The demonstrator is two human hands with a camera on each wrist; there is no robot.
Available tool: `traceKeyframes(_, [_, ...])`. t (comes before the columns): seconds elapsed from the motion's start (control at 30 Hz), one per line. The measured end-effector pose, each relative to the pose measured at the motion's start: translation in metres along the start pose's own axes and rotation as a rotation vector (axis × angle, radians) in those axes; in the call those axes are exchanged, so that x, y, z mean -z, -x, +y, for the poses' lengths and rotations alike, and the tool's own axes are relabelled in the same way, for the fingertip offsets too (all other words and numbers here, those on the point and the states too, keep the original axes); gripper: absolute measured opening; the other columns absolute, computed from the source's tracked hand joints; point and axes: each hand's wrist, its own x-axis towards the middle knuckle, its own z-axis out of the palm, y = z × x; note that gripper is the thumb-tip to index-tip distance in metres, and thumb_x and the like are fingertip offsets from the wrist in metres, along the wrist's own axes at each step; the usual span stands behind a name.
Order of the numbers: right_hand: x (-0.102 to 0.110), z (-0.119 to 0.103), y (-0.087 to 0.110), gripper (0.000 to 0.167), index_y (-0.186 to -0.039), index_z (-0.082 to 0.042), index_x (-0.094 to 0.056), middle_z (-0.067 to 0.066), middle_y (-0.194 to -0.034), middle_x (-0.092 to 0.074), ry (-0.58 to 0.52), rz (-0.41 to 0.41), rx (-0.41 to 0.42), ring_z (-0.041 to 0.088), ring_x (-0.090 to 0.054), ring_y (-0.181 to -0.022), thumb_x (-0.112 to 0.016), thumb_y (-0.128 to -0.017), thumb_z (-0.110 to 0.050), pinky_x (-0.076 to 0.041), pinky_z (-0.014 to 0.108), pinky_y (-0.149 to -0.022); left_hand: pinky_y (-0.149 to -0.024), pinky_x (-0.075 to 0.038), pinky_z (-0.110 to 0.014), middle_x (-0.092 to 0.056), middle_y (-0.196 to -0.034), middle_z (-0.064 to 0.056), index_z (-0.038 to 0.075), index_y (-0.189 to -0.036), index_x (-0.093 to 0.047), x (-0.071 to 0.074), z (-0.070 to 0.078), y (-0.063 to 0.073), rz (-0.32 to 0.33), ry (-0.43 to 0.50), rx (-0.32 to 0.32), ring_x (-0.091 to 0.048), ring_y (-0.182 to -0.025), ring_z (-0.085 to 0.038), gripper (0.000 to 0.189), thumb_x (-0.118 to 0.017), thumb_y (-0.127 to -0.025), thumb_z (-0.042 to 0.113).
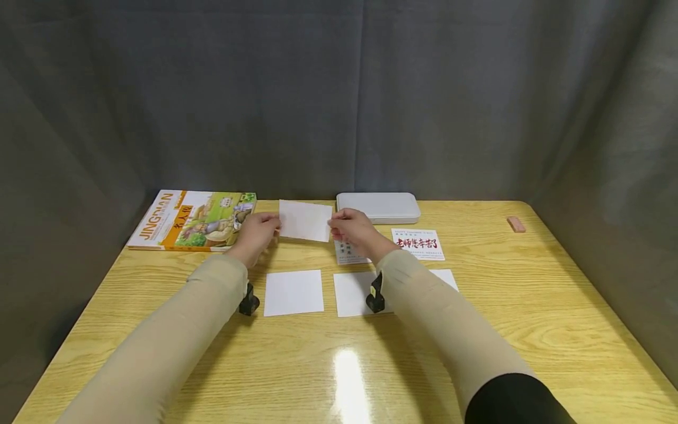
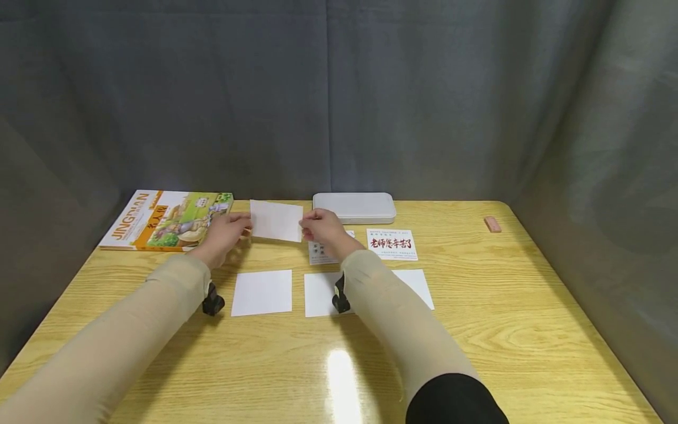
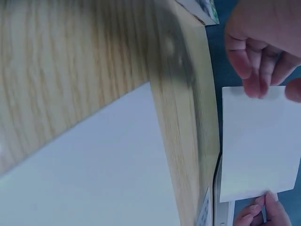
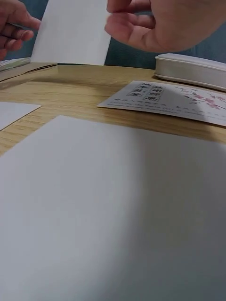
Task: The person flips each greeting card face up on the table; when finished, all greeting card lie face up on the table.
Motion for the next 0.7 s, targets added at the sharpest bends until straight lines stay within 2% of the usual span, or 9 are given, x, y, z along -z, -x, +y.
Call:
traceKeyframes(0.1, [0.002,0.000,0.000,0.007,-0.109,0.003,-0.060,0.009,-0.097,-0.063,-0.033,-0.019,0.005,0.015,-0.062,-0.080,-0.058,-0.103,0.000,-0.056,0.029,-0.080,-0.103,-0.047,-0.046,-0.065,-0.120,-0.019,-0.009,-0.135,-0.060,-0.001,-0.001,0.000,0.041,0.093,-0.012,-0.061,-0.110,-0.030,0.039,-0.045,-0.110,0.017])
traceKeyframes(0.23, [0.004,0.003,-0.003,0.022,-0.121,0.011,-0.059,0.016,-0.104,-0.064,-0.107,-0.040,-0.018,0.013,-0.064,-0.080,-0.053,-0.104,-0.001,-0.056,0.022,-0.074,-0.097,-0.048,-0.044,-0.066,-0.110,-0.012,-0.010,-0.131,-0.061,-0.001,-0.004,0.000,0.044,0.138,-0.012,-0.063,-0.108,-0.032,0.040,-0.043,-0.112,0.021])
traceKeyframes(0.37, [0.004,0.007,-0.004,0.029,-0.130,0.014,-0.055,0.016,-0.107,-0.061,-0.120,-0.026,-0.032,0.014,-0.062,-0.079,-0.051,-0.105,-0.002,-0.057,0.024,-0.080,-0.094,-0.051,-0.043,-0.066,-0.112,-0.014,-0.009,-0.132,-0.061,-0.002,-0.009,0.000,0.038,0.090,-0.016,-0.063,-0.109,-0.035,0.036,-0.049,-0.110,0.017])
traceKeyframes(0.47, [0.003,0.008,-0.005,0.028,-0.130,0.010,-0.055,0.013,-0.110,-0.058,-0.069,0.013,-0.024,0.015,-0.058,-0.082,-0.053,-0.104,-0.001,-0.056,0.031,-0.088,-0.090,-0.053,-0.041,-0.067,-0.109,-0.014,-0.006,-0.138,-0.056,-0.003,-0.012,-0.001,0.021,0.072,0.001,-0.065,-0.101,-0.029,0.036,-0.054,-0.107,0.012])
traceKeyframes(0.57, [0.003,0.009,-0.006,0.028,-0.130,0.008,-0.057,0.012,-0.111,-0.058,-0.014,0.042,-0.027,0.016,-0.055,-0.083,-0.055,-0.103,-0.001,-0.054,0.037,-0.094,-0.085,-0.053,-0.040,-0.068,-0.101,-0.011,-0.002,-0.143,-0.048,-0.004,-0.013,-0.001,0.006,0.094,0.027,-0.065,-0.092,-0.025,0.042,-0.056,-0.104,0.010])
traceKeyframes(0.7, [0.003,0.009,-0.004,0.027,-0.128,0.008,-0.060,0.011,-0.110,-0.059,0.027,0.036,-0.029,0.015,-0.054,-0.081,-0.056,-0.103,0.000,-0.053,0.038,-0.093,-0.080,-0.053,-0.037,-0.066,-0.093,-0.006,-0.002,-0.144,-0.044,-0.004,-0.013,-0.003,-0.009,0.117,0.059,-0.065,-0.087,-0.024,0.046,-0.058,-0.102,0.012])
